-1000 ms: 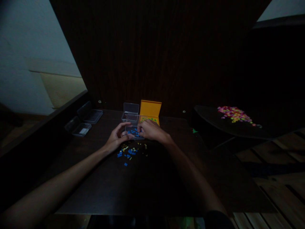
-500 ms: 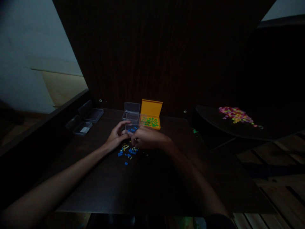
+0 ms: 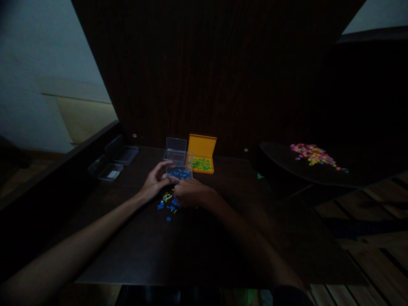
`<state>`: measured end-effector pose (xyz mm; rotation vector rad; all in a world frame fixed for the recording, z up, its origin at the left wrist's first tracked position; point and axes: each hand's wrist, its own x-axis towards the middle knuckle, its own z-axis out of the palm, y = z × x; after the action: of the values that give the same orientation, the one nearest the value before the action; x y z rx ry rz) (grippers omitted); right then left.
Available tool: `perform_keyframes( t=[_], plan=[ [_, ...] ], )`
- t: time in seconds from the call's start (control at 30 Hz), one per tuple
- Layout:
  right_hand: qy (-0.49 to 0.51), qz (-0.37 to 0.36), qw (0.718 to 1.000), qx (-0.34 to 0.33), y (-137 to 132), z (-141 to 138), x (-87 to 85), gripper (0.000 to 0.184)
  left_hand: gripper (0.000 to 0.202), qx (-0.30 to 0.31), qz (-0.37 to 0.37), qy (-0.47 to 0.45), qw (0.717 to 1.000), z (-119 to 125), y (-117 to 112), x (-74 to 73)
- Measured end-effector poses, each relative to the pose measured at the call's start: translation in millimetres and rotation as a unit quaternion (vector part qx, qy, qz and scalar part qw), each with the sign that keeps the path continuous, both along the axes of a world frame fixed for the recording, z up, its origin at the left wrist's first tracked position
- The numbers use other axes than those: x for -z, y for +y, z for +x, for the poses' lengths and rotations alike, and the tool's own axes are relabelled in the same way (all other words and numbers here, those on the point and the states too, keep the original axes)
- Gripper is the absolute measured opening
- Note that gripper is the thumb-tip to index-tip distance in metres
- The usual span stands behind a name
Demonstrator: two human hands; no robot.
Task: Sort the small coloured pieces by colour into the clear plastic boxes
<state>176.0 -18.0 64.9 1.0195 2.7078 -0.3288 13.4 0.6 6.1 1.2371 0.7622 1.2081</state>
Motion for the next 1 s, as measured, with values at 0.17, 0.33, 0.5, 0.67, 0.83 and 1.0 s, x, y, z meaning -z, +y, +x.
perform_keyframes(
  t=[0.17,0.33,0.5,0.67,0.83,1.0],
  plan=[
    [0.024,-0.018,0.999,-0.015,-2,0,-5.2,0.011,0.058,0.004,0.009,0.011,1.000,0,-1,-1.1],
    [0.095,-0.029,0.995,-0.012,5,13,-26.7,0.012,0.059,0.007,0.021,0.018,1.000,0,0,0.4],
    [0.144,0.027,0.987,0.066,16,30,-37.2,0.017,0.059,0.032,0.013,0.008,0.999,2,-3,0.8],
    [0.139,0.066,0.985,0.080,23,33,-24.5,0.019,0.062,0.062,0.004,0.006,0.998,5,-7,0.3],
    [0.106,0.069,0.989,0.076,23,26,-17.1,0.021,0.061,0.058,0.018,0.006,0.998,6,-8,1.2],
    [0.098,0.076,0.989,0.080,22,24,-14.6,0.022,0.062,0.059,0.006,-0.002,0.998,6,-8,0.3]
  ],
)
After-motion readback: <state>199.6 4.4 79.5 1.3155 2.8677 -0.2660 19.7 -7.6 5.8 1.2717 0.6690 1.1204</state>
